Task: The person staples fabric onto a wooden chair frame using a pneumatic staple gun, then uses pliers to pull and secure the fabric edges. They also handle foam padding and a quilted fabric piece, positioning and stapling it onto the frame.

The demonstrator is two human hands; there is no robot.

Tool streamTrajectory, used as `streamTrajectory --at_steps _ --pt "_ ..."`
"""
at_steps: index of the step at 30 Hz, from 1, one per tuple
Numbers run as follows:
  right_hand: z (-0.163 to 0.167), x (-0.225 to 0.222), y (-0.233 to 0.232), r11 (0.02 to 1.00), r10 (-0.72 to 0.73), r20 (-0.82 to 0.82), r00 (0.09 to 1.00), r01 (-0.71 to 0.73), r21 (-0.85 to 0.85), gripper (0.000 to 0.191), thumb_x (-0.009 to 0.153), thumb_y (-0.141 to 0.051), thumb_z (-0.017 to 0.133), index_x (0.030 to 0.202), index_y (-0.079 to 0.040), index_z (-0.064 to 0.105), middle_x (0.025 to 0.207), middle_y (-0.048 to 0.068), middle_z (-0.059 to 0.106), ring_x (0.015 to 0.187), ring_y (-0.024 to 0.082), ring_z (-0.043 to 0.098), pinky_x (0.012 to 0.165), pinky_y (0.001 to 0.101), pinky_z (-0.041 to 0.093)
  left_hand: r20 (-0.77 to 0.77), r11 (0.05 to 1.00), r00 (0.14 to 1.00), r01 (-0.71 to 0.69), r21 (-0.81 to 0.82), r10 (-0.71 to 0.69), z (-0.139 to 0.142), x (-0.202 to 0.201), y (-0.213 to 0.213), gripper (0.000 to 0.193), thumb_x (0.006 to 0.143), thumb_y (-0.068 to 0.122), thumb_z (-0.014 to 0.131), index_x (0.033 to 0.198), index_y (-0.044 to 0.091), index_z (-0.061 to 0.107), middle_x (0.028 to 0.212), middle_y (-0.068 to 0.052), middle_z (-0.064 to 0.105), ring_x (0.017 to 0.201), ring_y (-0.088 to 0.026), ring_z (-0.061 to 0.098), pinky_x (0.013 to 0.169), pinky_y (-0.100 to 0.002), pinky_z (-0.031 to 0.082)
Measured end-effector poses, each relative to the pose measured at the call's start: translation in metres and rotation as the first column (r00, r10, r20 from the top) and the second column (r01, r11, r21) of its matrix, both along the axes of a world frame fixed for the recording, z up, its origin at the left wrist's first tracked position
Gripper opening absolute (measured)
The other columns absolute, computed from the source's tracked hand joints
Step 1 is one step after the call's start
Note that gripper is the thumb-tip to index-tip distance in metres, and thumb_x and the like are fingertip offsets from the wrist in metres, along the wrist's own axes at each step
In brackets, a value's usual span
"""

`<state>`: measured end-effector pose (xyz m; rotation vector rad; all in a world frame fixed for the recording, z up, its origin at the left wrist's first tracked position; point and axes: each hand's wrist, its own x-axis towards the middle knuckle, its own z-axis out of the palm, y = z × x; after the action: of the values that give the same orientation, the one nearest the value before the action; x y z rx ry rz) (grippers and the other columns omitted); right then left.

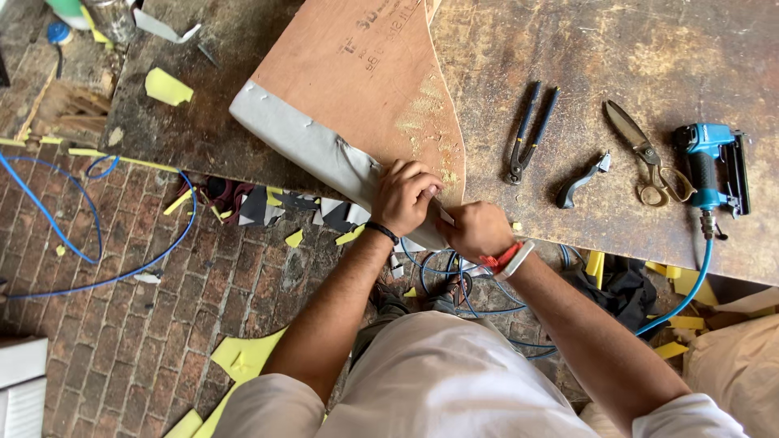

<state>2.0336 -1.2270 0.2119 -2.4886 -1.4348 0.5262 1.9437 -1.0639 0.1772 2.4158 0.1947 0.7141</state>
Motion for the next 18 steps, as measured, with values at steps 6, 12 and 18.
streamTrajectory --at_steps 6,12,18 --pt "0.000 -0.011 -0.017 0.970 -0.018 -0.094 0.995 0.040 0.241 0.019 0.086 -0.034 0.072 0.084 -0.016 0.079 0.063 0.009 0.072 0.047 0.025 0.066 0.048 0.0403 0.054 0.031 0.998 0.997 -0.066 -0.006 0.066 -0.008 -0.002 -0.003 0.013 0.085 0.017 0.060 0.078 0.018 0.072 0.087 0.001 0.071 0.084 -0.020 0.058 0.080 -0.035 0.040" --pt "0.018 -0.015 -0.016 0.964 0.074 0.020 0.997 -0.076 0.253 0.020 0.085 -0.034 0.073 0.079 -0.015 0.077 0.058 0.011 0.068 0.047 0.030 0.064 0.047 0.0441 0.052 0.138 0.999 0.990 -0.014 0.037 0.009 -0.001 -0.012 -0.003 0.016 0.082 0.016 0.057 0.073 0.017 0.070 0.089 0.001 0.071 0.089 -0.021 0.061 0.087 -0.039 0.043" --pt "0.048 -0.020 -0.016 0.992 -0.123 -0.022 0.992 0.123 0.018 0.028 0.089 -0.042 0.066 0.087 -0.017 0.077 0.068 0.012 0.072 0.058 0.033 0.070 0.056 0.0464 0.057 0.118 0.978 0.973 0.191 0.085 -0.200 0.008 -0.018 0.001 0.016 0.072 0.005 0.060 0.081 0.011 0.072 0.092 -0.004 0.070 0.092 -0.025 0.062 0.088 -0.041 0.045"
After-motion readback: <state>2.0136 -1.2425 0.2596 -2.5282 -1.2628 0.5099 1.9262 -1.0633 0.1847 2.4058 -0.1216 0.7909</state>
